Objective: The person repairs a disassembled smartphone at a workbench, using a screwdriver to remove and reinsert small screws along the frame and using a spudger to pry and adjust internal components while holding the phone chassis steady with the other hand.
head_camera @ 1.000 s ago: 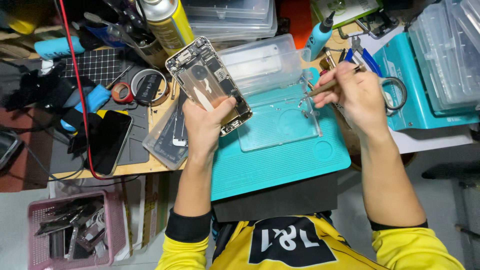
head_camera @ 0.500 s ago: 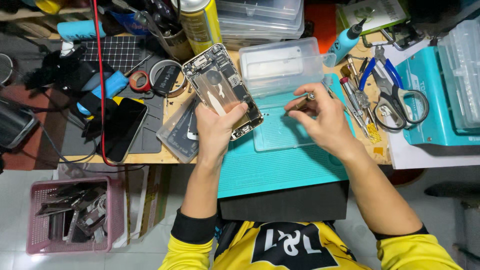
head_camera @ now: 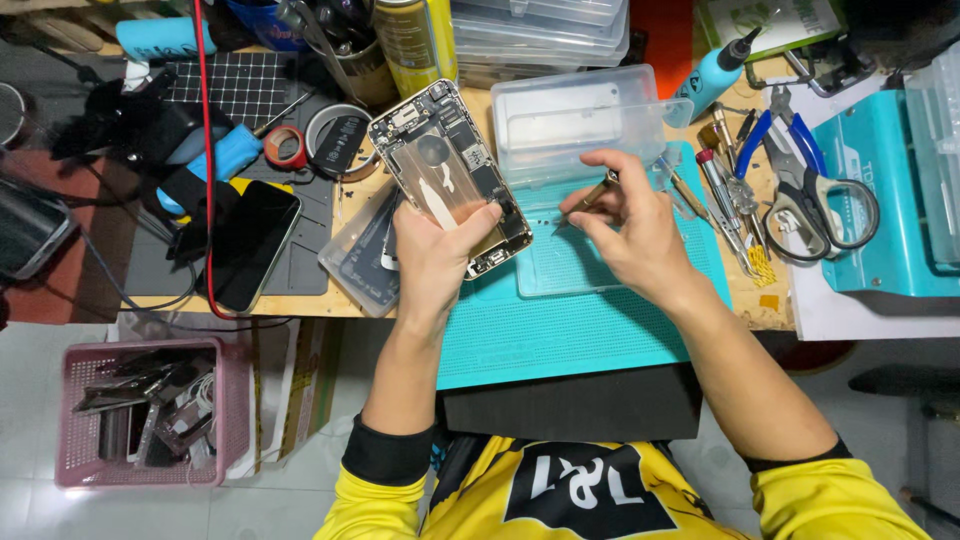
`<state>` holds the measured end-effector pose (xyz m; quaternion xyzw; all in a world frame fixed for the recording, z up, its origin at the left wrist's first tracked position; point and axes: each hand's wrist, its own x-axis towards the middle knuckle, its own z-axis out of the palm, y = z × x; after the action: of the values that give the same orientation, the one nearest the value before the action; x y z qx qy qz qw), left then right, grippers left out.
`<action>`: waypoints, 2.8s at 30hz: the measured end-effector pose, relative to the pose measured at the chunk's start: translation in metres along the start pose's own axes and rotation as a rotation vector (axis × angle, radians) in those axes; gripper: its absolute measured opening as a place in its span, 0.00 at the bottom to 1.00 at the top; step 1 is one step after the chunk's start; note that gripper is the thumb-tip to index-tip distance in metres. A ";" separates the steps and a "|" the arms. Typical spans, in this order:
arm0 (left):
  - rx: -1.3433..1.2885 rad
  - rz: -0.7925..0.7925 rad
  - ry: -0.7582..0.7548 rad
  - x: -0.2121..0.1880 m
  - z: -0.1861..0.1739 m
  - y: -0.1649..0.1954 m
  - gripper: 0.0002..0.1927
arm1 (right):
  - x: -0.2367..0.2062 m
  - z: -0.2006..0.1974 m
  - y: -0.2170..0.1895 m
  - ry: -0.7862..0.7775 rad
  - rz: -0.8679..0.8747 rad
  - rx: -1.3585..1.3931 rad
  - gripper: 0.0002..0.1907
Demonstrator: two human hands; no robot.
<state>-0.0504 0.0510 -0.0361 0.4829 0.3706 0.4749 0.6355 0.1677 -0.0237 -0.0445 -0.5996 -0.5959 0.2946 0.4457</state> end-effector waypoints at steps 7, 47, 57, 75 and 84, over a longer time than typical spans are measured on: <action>-0.082 -0.002 0.008 0.000 0.000 0.000 0.12 | -0.005 -0.005 -0.001 0.011 0.036 0.158 0.30; -0.261 -0.037 -0.115 -0.015 0.031 0.017 0.13 | -0.024 -0.020 -0.040 0.186 -0.269 0.455 0.35; -0.215 0.012 -0.112 -0.013 0.034 0.012 0.12 | -0.029 -0.016 -0.038 0.154 -0.286 0.539 0.29; -0.184 -0.004 -0.111 -0.011 0.037 0.010 0.13 | -0.027 -0.016 -0.033 0.145 -0.329 0.477 0.27; -0.170 0.003 -0.111 -0.010 0.037 0.007 0.12 | -0.027 -0.016 -0.034 0.134 -0.325 0.459 0.27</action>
<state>-0.0203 0.0322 -0.0201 0.4535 0.2925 0.4781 0.6929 0.1633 -0.0561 -0.0125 -0.3979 -0.5708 0.3062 0.6496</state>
